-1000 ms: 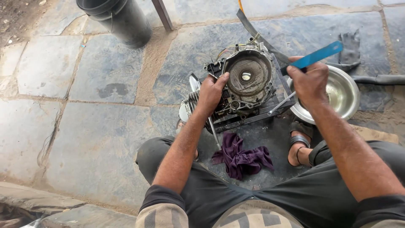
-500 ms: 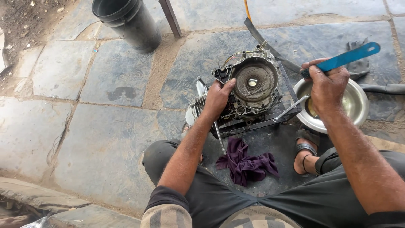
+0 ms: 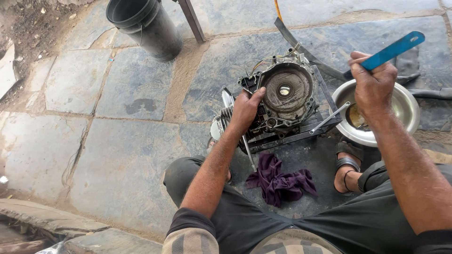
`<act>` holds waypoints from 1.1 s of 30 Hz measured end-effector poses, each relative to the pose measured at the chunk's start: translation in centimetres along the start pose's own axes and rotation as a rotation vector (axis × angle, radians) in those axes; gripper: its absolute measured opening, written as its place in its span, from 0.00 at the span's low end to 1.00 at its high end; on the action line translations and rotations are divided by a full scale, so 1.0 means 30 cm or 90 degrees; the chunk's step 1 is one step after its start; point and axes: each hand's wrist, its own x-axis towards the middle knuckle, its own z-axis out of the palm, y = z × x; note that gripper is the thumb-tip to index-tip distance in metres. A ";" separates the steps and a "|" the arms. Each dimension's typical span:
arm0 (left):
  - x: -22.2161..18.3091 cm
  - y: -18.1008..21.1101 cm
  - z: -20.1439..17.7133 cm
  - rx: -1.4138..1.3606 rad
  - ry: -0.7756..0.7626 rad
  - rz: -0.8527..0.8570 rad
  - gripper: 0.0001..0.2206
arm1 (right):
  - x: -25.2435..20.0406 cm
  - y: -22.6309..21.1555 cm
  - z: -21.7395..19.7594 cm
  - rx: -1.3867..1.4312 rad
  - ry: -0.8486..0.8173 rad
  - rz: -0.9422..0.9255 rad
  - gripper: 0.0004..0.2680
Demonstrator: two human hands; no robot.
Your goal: The user is cleaning and inspecting internal motorcycle engine components including the crankcase and gears.
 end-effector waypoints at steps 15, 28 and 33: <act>-0.011 0.015 -0.004 -0.031 -0.007 -0.002 0.23 | -0.076 0.392 0.043 0.067 -0.197 0.501 0.08; -0.019 0.032 0.001 -0.036 -0.024 -0.011 0.24 | -0.050 0.217 0.074 0.120 -0.086 0.486 0.07; -0.001 0.000 -0.001 -0.016 -0.008 -0.009 0.25 | -0.006 0.131 0.041 0.125 0.031 0.337 0.07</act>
